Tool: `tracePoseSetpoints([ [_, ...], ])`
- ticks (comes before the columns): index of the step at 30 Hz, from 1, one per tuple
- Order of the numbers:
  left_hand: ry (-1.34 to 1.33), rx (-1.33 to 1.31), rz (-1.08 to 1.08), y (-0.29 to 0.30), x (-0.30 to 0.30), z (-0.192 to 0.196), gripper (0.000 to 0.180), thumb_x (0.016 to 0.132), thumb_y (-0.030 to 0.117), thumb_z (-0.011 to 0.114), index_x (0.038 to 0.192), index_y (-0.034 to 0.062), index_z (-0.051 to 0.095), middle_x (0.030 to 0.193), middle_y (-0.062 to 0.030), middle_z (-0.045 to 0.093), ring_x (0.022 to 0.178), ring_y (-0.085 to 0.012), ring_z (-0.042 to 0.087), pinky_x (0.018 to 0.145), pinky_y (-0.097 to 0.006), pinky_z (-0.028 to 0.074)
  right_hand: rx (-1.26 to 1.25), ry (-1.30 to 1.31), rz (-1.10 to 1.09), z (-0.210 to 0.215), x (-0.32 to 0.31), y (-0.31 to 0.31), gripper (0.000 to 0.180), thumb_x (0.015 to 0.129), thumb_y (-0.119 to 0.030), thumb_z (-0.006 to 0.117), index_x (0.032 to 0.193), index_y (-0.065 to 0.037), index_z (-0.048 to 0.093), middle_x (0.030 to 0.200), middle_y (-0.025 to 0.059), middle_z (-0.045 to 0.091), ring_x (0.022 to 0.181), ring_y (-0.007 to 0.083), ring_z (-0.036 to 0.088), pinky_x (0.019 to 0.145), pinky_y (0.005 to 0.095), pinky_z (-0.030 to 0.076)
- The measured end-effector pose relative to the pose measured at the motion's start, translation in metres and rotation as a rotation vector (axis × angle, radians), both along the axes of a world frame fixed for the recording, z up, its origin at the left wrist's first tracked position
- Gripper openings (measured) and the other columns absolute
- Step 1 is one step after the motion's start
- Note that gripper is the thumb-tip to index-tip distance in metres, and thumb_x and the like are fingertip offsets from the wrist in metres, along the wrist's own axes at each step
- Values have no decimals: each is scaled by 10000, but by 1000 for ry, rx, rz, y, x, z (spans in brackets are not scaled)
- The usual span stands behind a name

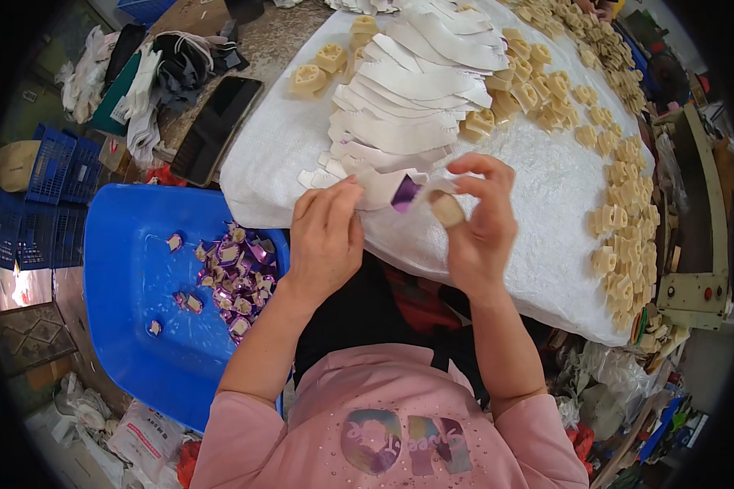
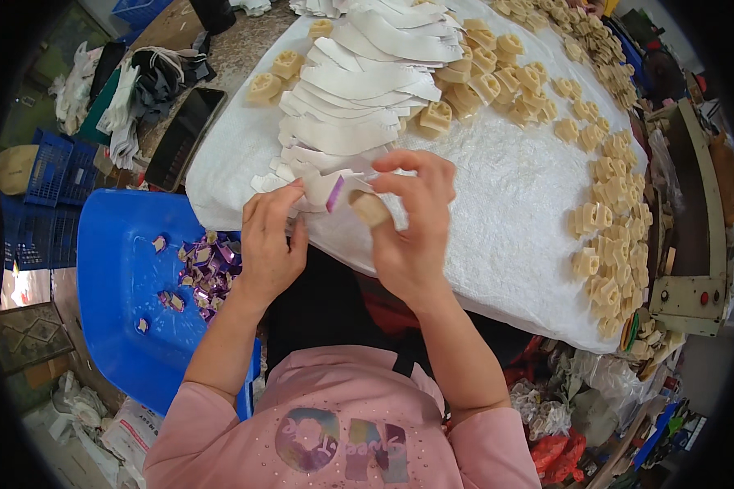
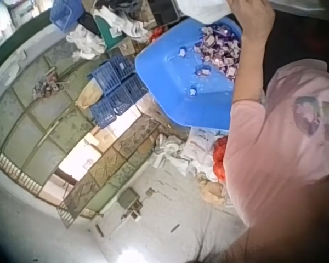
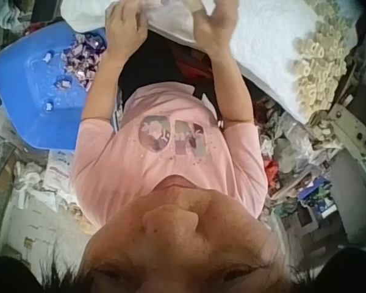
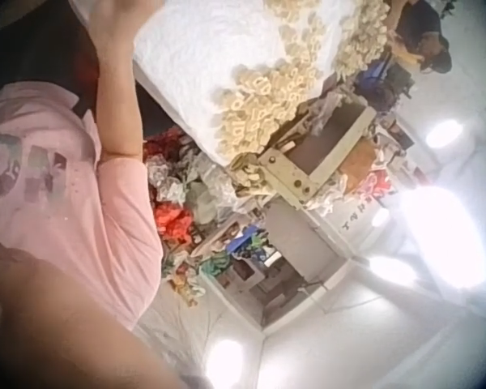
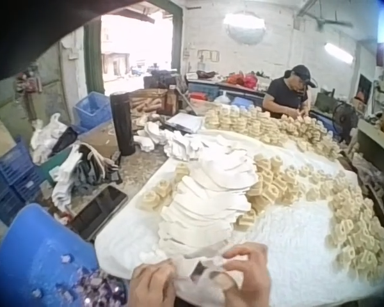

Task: The person is manually assembling or processing small shoe components by hand.

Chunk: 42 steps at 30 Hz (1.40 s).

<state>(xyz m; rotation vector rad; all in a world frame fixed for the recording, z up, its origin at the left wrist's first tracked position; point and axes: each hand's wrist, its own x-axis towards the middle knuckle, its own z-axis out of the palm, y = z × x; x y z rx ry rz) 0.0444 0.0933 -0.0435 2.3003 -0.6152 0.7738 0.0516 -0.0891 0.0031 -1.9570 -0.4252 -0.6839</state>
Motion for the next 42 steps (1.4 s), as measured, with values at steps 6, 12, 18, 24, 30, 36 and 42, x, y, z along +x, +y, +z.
tracePoseSetpoints([
  [6,162,-123,16,-3,-7,8,462,687,-11,640,1127,-33,501,1108,-207,578,1009,-384,536,937,-446,399,508,69,44,37,-35,-57,220,781,-86,655,970,-38,555,1081,132,503,962,215,488,843,336,391],
  [12,133,43,-186,-44,-28,59,307,748,80,632,1038,-5,583,1118,-199,548,984,-361,545,838,-378,436,-127,118,42,44,-47,-54,214,683,-102,682,870,-98,578,1018,98,551,952,284,490,858,398,326],
  [18,617,-485,-305,-68,-31,29,251,865,76,554,1091,-7,627,839,-150,565,680,-288,544,634,-347,449,-103,285,409,41,-25,-63,286,717,-158,706,976,-81,612,1055,87,555,1015,286,500,892,395,373],
  [24,722,-710,-345,-73,-25,13,332,993,197,400,1113,-8,632,658,-37,540,610,-100,476,557,-245,369,-142,286,-224,-14,60,-78,381,742,30,621,1114,-43,578,1131,142,572,1026,328,563,860,381,461],
  [30,754,-712,-364,-72,-24,11,357,995,228,401,1094,-31,625,725,-48,581,652,-92,504,596,-234,406,-217,131,-277,-42,91,-67,409,679,137,505,1051,-21,569,1085,164,591,987,355,581,842,380,478],
  [36,775,-695,-356,-71,-25,10,387,997,255,397,1082,-50,618,780,-55,598,704,-98,536,642,-241,444,286,224,-354,-37,85,-80,348,673,138,529,985,-11,563,878,170,632,838,379,610,767,391,495],
  [42,698,-679,-365,-73,-24,9,331,990,210,410,1044,-20,641,837,-96,644,672,-129,582,623,-255,465,-178,40,-310,-41,86,-71,346,645,143,514,946,-24,548,1007,167,578,909,379,574,763,415,486],
])
